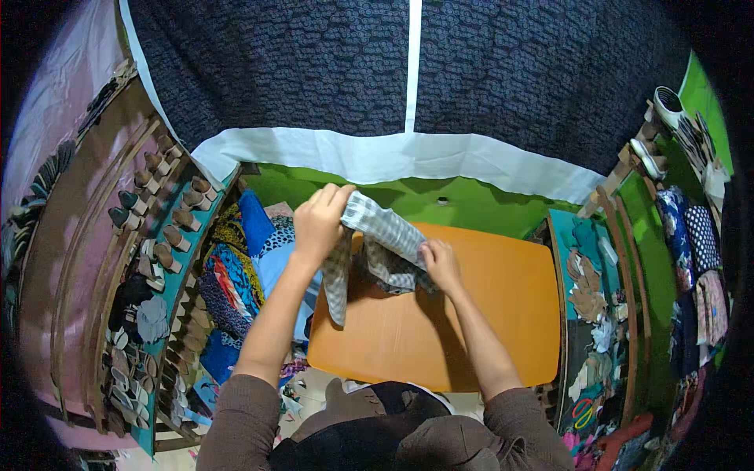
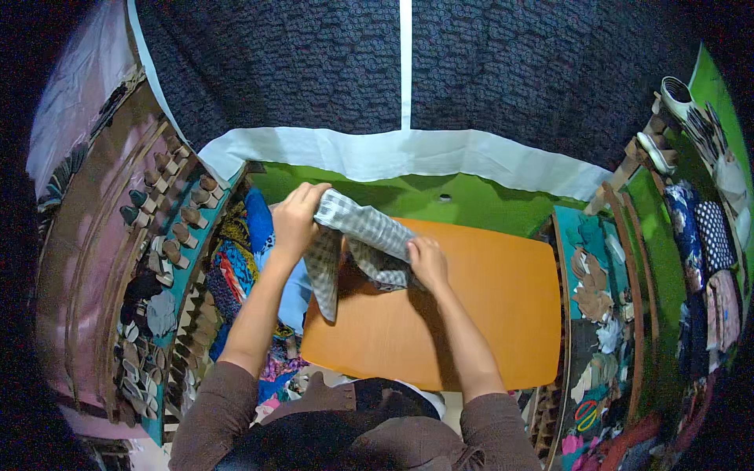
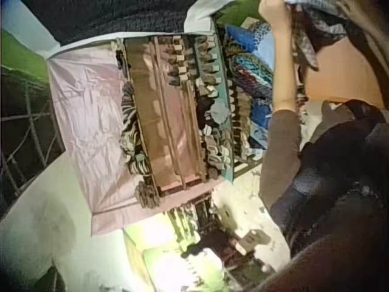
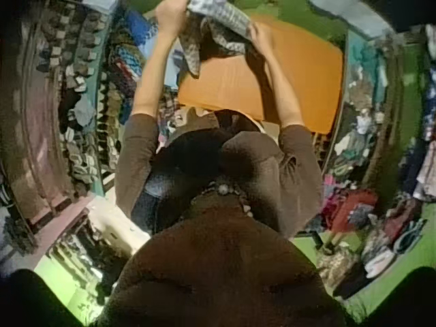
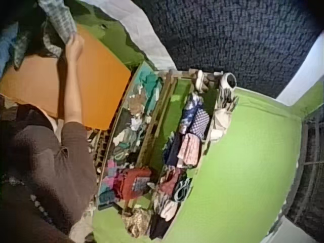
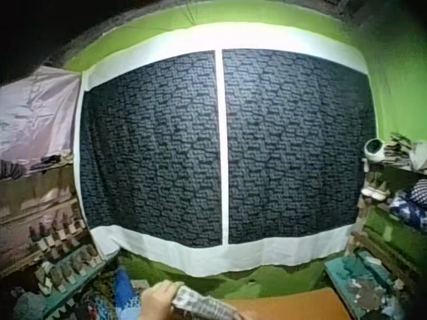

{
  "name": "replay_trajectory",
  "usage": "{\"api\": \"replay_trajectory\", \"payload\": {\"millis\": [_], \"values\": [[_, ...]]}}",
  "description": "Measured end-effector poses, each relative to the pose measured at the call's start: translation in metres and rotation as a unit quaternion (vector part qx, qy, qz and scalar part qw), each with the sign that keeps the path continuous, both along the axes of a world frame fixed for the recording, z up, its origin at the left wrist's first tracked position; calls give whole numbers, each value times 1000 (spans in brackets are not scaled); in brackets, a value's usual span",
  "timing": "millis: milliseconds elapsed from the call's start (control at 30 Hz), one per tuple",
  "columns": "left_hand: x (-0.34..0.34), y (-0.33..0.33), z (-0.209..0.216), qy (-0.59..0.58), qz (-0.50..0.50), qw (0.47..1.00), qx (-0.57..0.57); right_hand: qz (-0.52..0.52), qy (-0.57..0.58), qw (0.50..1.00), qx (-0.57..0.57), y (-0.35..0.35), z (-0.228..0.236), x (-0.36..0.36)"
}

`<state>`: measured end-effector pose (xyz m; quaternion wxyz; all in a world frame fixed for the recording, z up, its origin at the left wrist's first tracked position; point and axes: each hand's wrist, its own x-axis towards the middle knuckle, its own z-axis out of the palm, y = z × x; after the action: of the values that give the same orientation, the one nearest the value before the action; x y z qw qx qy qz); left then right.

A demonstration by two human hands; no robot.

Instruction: Folding various pieces of fabric on a table and stacking them neatly on a shelf.

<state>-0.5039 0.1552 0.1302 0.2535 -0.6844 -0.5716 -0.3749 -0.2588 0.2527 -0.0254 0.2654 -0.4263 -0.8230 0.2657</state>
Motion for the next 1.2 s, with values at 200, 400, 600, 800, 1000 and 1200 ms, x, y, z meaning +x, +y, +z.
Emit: {"api": "replay_trajectory", "payload": {"millis": [200,400,600,800,1000,1200], "values": [[39,12,1,23,-6,999,-34,-26,7,991,129,-28,41,-27],[66,26,-1,98,42,993,-48,-124,88,976,157,20,23,38],[40,75,-41,86,39,985,-144,-170,-73,922,340,88,135,108],[66,136,18,0,68,997,-26,-298,-176,805,482,152,202,176],[90,109,55,61,78,989,108,-218,-39,787,576,110,232,221],[65,13,-64,205,87,973,-57,77,-181,859,473,24,124,273]]}}
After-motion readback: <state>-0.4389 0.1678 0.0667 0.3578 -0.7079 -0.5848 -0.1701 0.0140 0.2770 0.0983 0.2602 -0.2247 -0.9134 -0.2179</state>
